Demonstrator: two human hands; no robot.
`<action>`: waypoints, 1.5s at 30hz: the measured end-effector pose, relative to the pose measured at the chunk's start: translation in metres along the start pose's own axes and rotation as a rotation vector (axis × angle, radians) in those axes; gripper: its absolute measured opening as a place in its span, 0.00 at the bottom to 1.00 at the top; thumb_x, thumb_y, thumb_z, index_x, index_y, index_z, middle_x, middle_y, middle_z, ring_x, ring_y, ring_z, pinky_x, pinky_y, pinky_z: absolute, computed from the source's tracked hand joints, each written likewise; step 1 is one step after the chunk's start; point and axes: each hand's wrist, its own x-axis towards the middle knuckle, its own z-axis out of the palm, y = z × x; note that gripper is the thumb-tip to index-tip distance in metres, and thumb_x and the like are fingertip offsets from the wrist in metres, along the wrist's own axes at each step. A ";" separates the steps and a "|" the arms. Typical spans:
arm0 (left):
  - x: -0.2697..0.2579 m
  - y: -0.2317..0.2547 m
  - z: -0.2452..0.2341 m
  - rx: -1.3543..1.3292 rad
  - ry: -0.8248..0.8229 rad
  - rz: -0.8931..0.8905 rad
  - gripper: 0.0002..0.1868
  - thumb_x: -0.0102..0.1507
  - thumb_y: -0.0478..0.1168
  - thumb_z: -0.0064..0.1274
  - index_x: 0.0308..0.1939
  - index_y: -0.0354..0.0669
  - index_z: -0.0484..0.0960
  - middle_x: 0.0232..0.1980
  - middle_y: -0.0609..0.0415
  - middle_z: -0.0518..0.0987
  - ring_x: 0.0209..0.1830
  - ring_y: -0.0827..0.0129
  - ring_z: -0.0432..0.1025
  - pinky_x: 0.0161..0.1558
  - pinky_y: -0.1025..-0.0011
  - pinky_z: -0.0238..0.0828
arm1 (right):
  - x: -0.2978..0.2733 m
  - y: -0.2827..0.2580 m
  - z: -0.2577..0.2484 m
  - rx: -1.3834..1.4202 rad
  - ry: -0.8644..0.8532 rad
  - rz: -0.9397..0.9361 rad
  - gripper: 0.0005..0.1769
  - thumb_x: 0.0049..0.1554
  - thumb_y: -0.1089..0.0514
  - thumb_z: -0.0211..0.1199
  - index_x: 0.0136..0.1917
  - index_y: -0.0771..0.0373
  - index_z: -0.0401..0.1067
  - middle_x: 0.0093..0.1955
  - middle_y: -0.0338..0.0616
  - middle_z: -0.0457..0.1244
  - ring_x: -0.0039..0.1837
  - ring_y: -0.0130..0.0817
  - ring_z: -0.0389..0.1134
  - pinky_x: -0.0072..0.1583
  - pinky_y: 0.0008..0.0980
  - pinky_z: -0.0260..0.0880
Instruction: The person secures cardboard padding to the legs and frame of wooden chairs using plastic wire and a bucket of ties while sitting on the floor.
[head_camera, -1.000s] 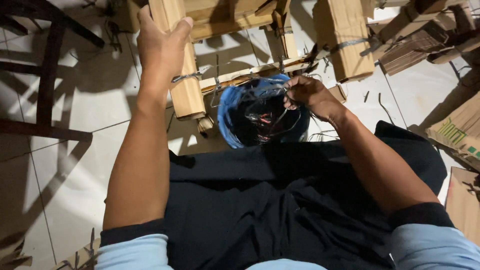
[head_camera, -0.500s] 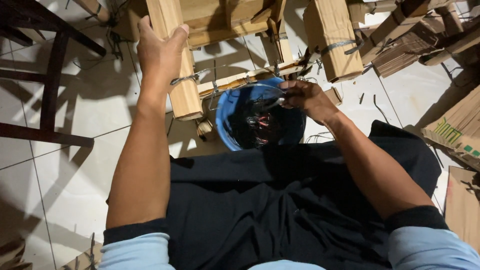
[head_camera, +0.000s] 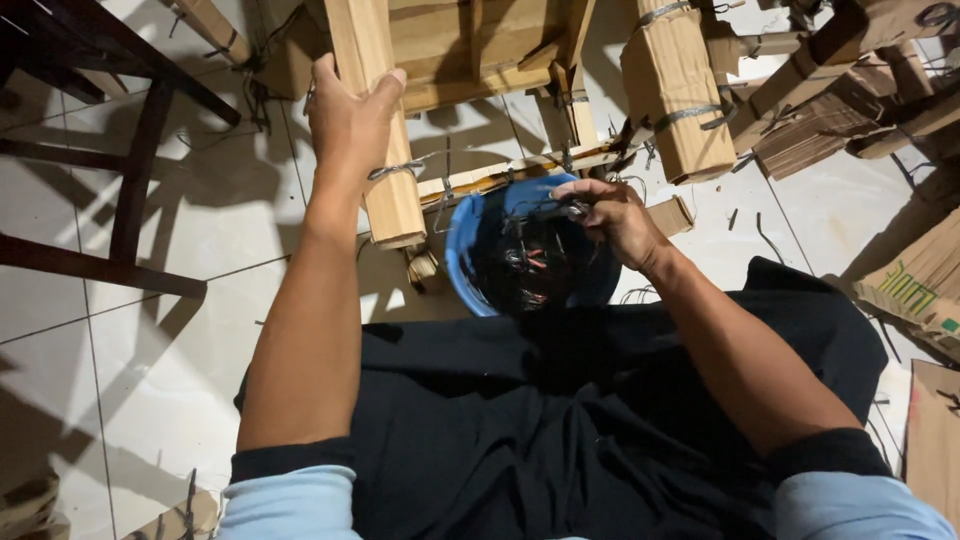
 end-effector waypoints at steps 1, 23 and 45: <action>0.003 -0.003 0.001 0.006 0.011 0.017 0.48 0.58 0.62 0.59 0.74 0.43 0.59 0.70 0.42 0.72 0.71 0.49 0.61 0.64 0.55 0.61 | 0.007 0.012 -0.004 0.147 -0.024 -0.030 0.29 0.41 0.63 0.52 0.57 0.69 0.75 0.47 0.42 0.68 0.28 0.19 0.50 0.29 0.17 0.45; 0.006 -0.004 0.003 -0.020 -0.032 -0.018 0.50 0.60 0.61 0.60 0.76 0.43 0.54 0.72 0.41 0.72 0.69 0.50 0.69 0.63 0.57 0.67 | -0.015 -0.072 0.057 -0.450 0.092 0.081 0.15 0.69 0.59 0.51 0.62 0.66 0.75 0.36 0.39 0.63 0.34 0.27 0.62 0.36 0.25 0.65; -0.005 0.003 -0.009 -0.192 -0.027 -0.053 0.39 0.60 0.62 0.53 0.63 0.34 0.70 0.59 0.32 0.79 0.65 0.42 0.72 0.65 0.48 0.67 | 0.099 -0.104 0.132 -0.107 0.193 -0.219 0.15 0.66 0.55 0.57 0.58 0.66 0.77 0.25 0.37 0.56 0.26 0.19 0.54 0.29 0.19 0.49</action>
